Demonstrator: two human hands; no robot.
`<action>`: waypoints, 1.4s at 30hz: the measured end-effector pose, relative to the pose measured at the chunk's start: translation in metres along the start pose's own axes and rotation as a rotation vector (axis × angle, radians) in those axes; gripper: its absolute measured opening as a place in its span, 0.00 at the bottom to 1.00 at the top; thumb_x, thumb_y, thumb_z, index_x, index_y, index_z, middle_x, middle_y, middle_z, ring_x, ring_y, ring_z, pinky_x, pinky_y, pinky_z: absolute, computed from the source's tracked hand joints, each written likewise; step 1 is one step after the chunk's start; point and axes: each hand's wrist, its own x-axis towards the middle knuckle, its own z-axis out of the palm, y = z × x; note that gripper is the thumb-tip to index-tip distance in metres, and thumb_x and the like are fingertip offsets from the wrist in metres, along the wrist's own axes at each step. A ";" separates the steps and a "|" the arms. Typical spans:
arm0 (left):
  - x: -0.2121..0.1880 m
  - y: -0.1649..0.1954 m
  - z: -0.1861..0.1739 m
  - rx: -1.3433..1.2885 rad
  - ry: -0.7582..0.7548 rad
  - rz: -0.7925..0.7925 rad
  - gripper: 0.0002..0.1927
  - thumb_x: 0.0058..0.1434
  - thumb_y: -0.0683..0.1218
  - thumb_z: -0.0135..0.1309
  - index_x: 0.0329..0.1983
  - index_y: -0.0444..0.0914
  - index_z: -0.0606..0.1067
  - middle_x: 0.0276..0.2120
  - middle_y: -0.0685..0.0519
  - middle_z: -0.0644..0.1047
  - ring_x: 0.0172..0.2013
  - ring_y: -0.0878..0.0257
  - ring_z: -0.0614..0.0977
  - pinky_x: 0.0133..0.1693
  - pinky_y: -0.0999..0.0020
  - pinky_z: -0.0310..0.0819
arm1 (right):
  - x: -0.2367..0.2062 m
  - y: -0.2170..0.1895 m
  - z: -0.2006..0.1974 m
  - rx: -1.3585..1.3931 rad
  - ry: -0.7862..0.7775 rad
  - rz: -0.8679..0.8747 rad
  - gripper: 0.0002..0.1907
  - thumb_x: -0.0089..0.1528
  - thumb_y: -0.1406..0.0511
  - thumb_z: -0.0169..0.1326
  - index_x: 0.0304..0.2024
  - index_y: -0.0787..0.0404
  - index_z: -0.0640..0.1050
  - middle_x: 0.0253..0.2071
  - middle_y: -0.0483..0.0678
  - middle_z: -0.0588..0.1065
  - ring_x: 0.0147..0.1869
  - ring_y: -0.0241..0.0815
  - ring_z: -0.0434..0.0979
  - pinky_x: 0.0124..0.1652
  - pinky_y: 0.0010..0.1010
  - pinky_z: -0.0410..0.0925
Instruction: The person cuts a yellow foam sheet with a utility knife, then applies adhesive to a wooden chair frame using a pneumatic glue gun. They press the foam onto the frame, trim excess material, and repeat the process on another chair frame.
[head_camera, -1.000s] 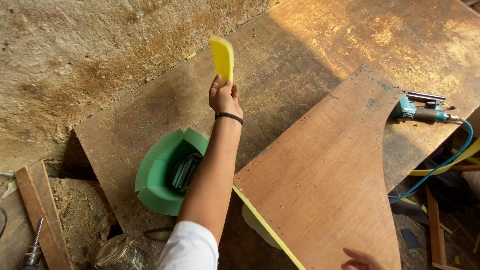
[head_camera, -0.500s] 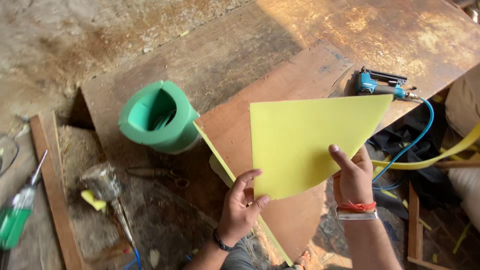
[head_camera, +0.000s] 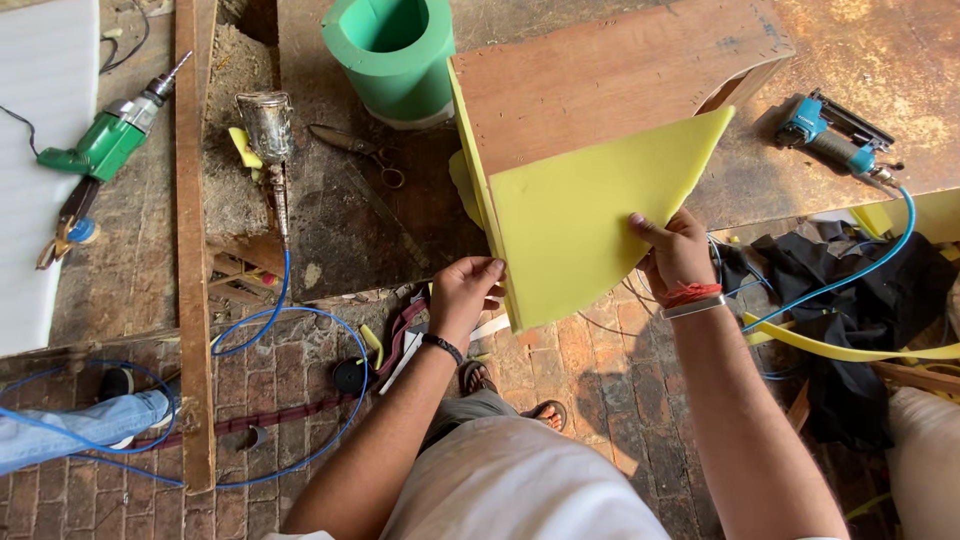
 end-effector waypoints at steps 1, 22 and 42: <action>0.000 -0.002 -0.001 -0.033 -0.009 0.001 0.11 0.65 0.49 0.60 0.42 0.35 0.81 0.33 0.54 0.83 0.29 0.66 0.83 0.29 0.72 0.78 | -0.001 0.002 0.000 0.034 -0.010 0.009 0.11 0.68 0.73 0.53 0.53 0.67 0.75 0.46 0.53 0.80 0.44 0.45 0.84 0.40 0.33 0.78; 0.025 -0.031 0.015 0.463 0.426 0.283 0.12 0.58 0.48 0.65 0.41 0.37 0.84 0.34 0.50 0.86 0.35 0.64 0.87 0.38 0.70 0.82 | 0.042 0.023 0.010 -0.338 -0.013 0.054 0.10 0.65 0.72 0.58 0.49 0.65 0.75 0.45 0.54 0.81 0.45 0.47 0.85 0.40 0.39 0.78; 0.026 -0.044 0.007 0.413 0.377 0.275 0.09 0.60 0.47 0.64 0.41 0.40 0.85 0.33 0.54 0.86 0.33 0.68 0.87 0.37 0.72 0.82 | 0.028 0.033 0.007 -0.375 -0.027 -0.019 0.11 0.66 0.72 0.58 0.50 0.67 0.74 0.45 0.56 0.80 0.44 0.46 0.85 0.40 0.36 0.81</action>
